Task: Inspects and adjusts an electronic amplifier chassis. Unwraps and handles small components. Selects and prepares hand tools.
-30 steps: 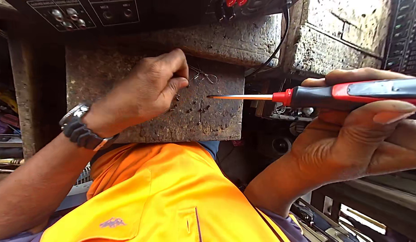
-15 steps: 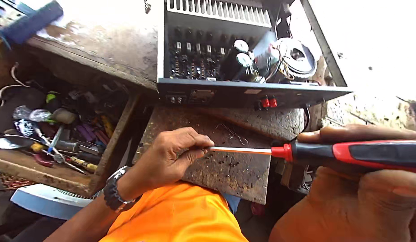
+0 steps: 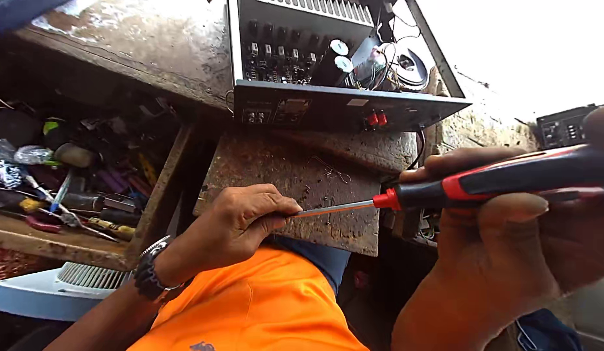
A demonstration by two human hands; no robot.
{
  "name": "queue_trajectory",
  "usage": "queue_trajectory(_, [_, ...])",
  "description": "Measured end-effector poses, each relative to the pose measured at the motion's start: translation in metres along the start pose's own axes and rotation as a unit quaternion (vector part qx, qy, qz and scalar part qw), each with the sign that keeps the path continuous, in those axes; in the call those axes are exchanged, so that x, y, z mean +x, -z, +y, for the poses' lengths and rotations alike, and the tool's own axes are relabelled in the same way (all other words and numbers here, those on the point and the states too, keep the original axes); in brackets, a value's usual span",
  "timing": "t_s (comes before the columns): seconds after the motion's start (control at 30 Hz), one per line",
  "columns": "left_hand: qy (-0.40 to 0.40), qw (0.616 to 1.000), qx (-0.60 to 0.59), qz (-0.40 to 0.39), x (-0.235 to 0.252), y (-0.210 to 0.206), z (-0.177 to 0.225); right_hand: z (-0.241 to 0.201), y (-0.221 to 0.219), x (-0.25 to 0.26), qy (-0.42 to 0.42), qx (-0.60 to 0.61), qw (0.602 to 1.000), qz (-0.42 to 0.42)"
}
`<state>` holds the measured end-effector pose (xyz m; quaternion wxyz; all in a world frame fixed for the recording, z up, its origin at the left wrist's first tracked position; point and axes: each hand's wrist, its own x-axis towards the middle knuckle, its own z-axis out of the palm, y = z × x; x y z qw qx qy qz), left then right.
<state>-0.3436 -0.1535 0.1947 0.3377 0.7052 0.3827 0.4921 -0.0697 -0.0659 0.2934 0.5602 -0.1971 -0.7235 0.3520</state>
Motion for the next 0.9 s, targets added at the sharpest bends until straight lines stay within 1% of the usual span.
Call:
queue_trajectory(0.13, [0.013,0.999,-0.034,-0.018,-0.007,-0.005,0.0,0.004,0.0,0.0,-0.017,0.018,1.0,-0.017])
queue_trajectory(0.27, [0.035,0.997,-0.061,0.015,-0.004,-0.004,-0.001,0.013,-0.005,0.017,-0.019,0.023,0.999,-0.026])
queue_trajectory(0.4, [0.029,0.996,-0.067,0.053,0.022,0.015,0.005,0.023,-0.003,0.053,0.041,-0.037,0.998,0.014])
queue_trajectory(0.43, [0.022,0.997,-0.051,0.059,0.032,0.022,0.007,0.026,-0.003,0.064,0.057,-0.047,0.997,0.026])
queue_trajectory(0.5, [0.008,0.998,-0.005,0.068,0.054,0.041,0.012,0.028,-0.004,0.088,0.063,-0.05,0.996,0.033])
queue_trajectory(0.57, [-0.003,0.996,0.041,0.074,0.077,0.061,0.018,0.031,-0.006,0.113,0.041,-0.025,0.999,0.013])
queue_trajectory(0.67, [-0.006,0.994,0.066,0.092,0.104,0.087,0.018,0.037,0.001,0.15,-0.054,-0.056,0.993,-0.092])
queue_trajectory(0.7, [-0.005,0.993,0.061,0.099,0.11,0.095,0.015,0.038,-0.004,0.164,-0.094,-0.072,0.99,-0.083])
queue_trajectory(0.73, [-0.005,0.993,0.05,0.105,0.115,0.102,0.011,0.043,-0.012,0.181,-0.121,-0.071,0.989,-0.044])
queue_trajectory(0.77, [-0.005,0.994,0.039,0.107,0.12,0.11,0.006,0.056,-0.007,0.191,-0.109,-0.06,0.992,-0.03])
queue_trajectory(0.8, [-0.006,0.994,0.028,0.105,0.126,0.118,0.002,0.082,0.021,0.193,-0.052,-0.036,0.996,-0.068])
queue_trajectory(0.83, [-0.003,0.994,0.014,0.105,0.132,0.124,-0.003,0.113,0.069,0.194,0.018,-0.058,0.983,-0.176])
queue_trajectory(0.87, [-0.001,0.995,0.001,0.105,0.139,0.13,-0.007,0.135,0.09,0.18,0.041,-0.082,0.988,-0.123])
queue_trajectory(0.9, [-0.003,0.995,-0.008,0.098,0.147,0.135,-0.012,0.142,0.095,0.161,0.006,-0.12,0.993,-0.019])
